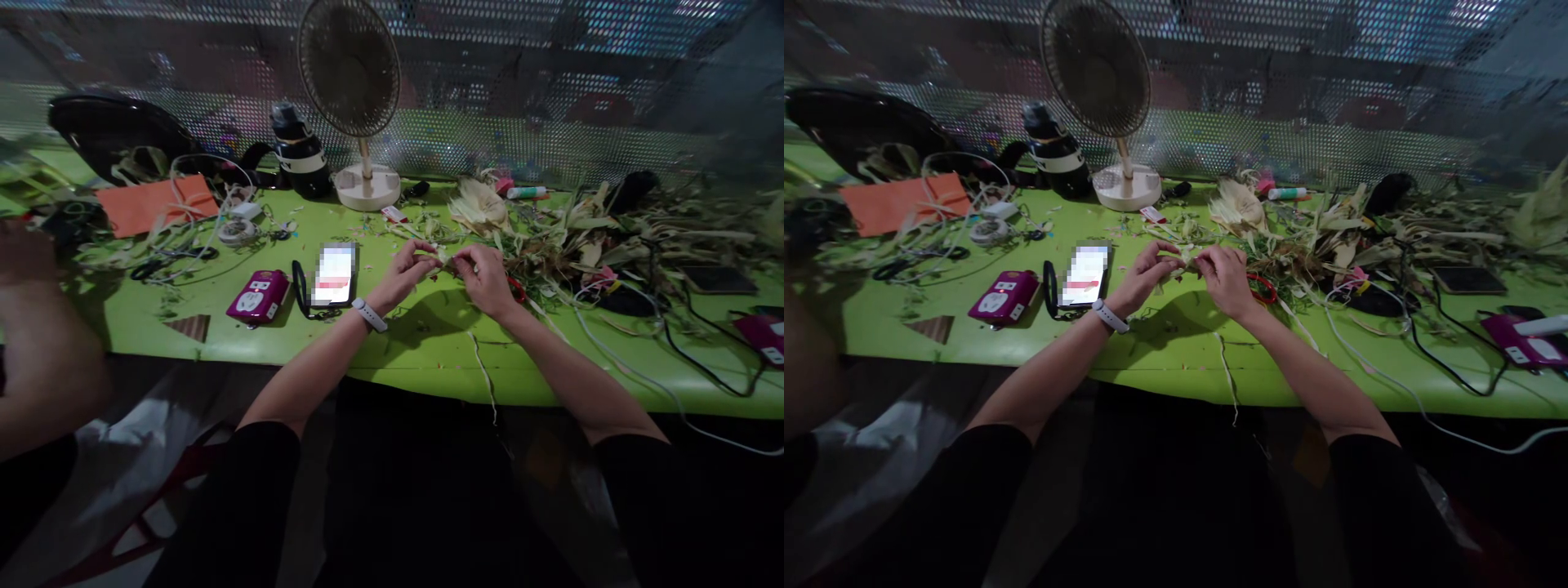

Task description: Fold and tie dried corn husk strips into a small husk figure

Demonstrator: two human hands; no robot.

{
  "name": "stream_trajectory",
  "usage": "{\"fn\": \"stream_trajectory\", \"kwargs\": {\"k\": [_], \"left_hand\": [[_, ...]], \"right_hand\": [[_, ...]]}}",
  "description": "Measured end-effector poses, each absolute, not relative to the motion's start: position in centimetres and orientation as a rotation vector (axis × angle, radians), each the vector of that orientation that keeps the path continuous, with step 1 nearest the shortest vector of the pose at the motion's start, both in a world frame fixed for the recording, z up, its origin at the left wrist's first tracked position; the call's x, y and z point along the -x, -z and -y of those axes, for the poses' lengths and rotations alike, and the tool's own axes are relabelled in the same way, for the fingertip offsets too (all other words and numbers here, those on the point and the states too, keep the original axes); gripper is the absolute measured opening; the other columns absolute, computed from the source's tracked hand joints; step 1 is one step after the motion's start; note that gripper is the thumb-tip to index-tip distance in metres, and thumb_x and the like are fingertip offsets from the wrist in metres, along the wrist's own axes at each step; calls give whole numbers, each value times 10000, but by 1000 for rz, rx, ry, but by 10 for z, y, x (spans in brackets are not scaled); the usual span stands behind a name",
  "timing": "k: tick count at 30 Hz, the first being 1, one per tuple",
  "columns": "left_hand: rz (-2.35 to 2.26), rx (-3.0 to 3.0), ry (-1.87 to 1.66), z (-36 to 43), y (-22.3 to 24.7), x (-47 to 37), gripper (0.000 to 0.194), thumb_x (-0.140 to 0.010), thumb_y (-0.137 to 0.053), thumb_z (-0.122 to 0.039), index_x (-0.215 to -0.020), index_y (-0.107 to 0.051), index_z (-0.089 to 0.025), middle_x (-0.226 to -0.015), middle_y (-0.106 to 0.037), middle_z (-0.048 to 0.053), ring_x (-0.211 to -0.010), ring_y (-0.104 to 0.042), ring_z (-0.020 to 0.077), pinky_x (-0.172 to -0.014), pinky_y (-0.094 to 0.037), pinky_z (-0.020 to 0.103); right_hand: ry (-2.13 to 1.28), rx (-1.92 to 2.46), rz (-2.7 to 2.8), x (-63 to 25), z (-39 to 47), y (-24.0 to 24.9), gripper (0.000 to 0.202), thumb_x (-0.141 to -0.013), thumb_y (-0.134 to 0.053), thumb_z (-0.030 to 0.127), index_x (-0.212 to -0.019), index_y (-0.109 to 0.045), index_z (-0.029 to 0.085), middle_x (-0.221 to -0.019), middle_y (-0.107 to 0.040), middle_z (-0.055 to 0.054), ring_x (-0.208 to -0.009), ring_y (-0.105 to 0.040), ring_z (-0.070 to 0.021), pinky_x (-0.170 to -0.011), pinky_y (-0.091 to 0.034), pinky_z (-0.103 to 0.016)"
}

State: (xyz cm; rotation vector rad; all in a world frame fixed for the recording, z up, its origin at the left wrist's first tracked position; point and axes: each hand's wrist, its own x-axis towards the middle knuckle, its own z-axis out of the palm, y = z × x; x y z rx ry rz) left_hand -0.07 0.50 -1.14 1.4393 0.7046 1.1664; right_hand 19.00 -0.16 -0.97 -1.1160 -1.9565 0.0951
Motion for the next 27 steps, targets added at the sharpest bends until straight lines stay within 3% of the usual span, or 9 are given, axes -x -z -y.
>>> {"fn": "stream_trajectory", "kwargs": {"k": [2,8,14,19,27], "left_hand": [[-684,-1443,-1152,-5,11,0,207,-881,-641,-251,-1039,-530,-178,-846,-677,13,-760,-627,92,-729,-501,245],[-678,-1418,-1151,-10,15,-3,239,-867,-703,-313,-868,-503,-183,-723,-589,-33,-663,-574,63,-662,-505,209],[-605,-1378,-1132,-11,15,-3,272,-862,-717,-340,-861,-492,-187,-723,-554,-48,-665,-557,57,-676,-521,212],[-603,-1414,-1117,-10,16,-2,280,-865,-715,-368,-871,-504,-184,-715,-556,-43,-651,-536,55,-633,-463,192],[-611,-1416,-1083,-9,16,-3,273,-875,-703,-366,-872,-499,-183,-719,-595,-37,-651,-559,56,-634,-467,194]], "right_hand": [[-57,1116,1968,-189,2,11,343,-1011,-423,493,-914,-623,232,-871,-705,-59,-886,-621,-237,-861,-389,-419],[-16,1112,1982,-186,4,11,245,-987,-491,428,-922,-625,234,-862,-702,-53,-881,-621,-245,-866,-397,-437],[82,1084,2000,-189,8,3,307,-839,-630,393,-1095,-596,228,-1153,-674,-112,-1109,-580,-312,-970,-397,-500],[47,1075,2109,-187,9,5,279,-833,-625,365,-1084,-615,246,-1039,-707,-71,-1020,-622,-283,-1092,-318,-527],[22,1111,2065,-184,7,9,140,-842,-625,341,-943,-632,244,-929,-711,-51,-946,-637,-259,-1095,-308,-508]]}}
